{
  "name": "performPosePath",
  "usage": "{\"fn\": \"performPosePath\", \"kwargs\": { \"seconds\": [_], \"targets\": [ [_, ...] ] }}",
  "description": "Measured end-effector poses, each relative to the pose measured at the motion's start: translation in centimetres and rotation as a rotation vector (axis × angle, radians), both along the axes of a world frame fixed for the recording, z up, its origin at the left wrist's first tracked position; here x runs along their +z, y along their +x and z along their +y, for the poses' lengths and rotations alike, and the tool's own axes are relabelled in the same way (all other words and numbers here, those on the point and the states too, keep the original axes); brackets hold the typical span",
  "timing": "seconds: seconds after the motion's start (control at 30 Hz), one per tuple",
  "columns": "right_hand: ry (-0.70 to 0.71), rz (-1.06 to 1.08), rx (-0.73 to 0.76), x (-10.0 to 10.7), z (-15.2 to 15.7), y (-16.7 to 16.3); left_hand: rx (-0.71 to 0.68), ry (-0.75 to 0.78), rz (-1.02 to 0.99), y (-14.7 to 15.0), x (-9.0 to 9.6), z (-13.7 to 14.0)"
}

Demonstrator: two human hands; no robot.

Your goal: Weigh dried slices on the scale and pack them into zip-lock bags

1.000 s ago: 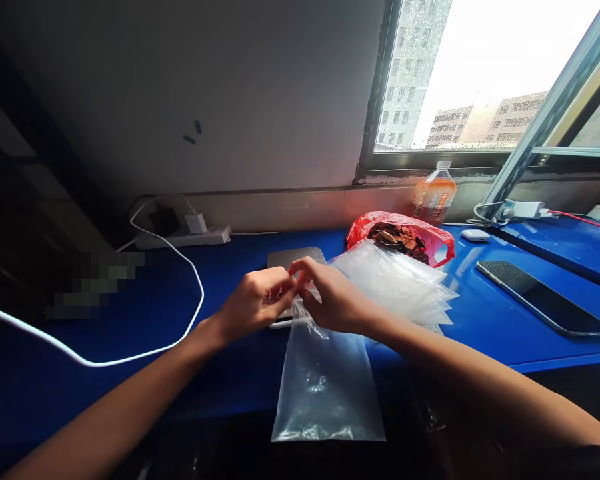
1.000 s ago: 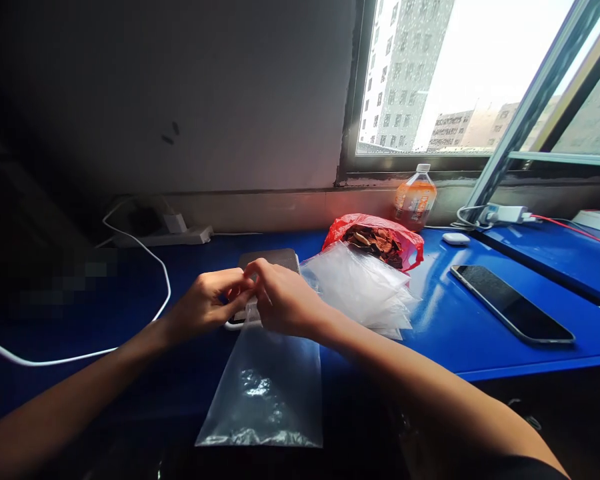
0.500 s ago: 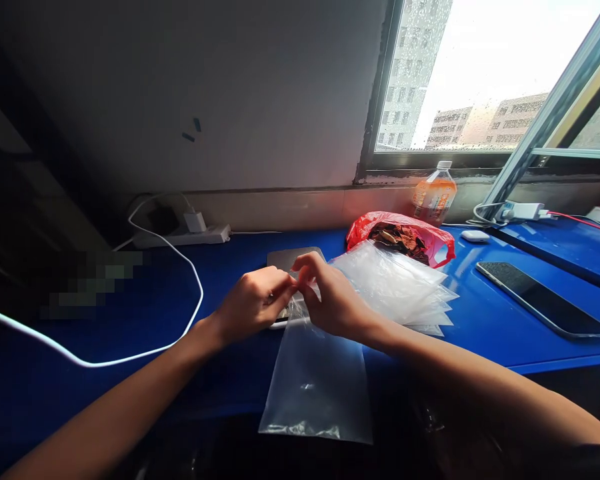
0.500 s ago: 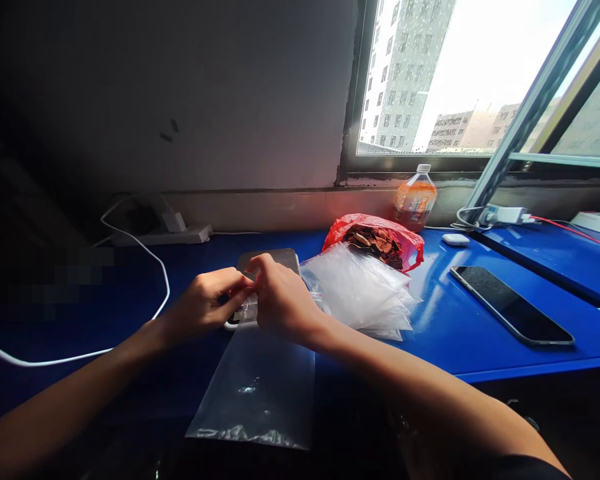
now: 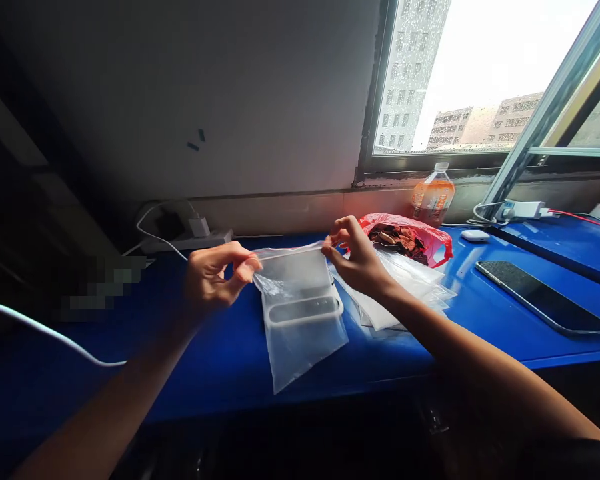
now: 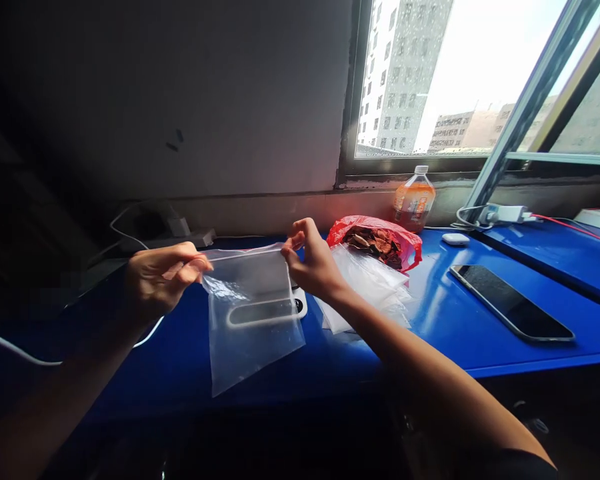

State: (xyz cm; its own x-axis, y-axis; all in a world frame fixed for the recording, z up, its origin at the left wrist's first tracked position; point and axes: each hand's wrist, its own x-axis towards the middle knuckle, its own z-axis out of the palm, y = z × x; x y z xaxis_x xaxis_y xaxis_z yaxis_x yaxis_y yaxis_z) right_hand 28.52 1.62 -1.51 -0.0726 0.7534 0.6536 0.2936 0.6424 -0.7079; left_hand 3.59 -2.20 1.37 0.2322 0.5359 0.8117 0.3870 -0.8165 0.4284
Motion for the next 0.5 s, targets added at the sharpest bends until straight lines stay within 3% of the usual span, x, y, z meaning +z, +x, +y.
{"fn": "performPosePath", "kwargs": {
  "seconds": [0.13,0.2,0.33,0.5],
  "targets": [
    [-0.156,0.172,-0.204,1.1,2.2,3.8,-0.038,-0.07,-0.369,-2.1,0.9,1.2],
    [-0.224,0.222,-0.13,2.0,1.8,4.5,-0.061,-0.166,-0.449,-2.5,0.6,2.1],
    [-0.211,0.098,0.197,2.3,-0.9,1.9,-0.09,-0.391,-0.359,-1.0,-1.1,3.0],
    [-0.252,-0.022,0.311,1.7,-2.1,-0.2,-0.111,-0.562,-0.129,0.7,-1.7,1.9]
  ]
}}
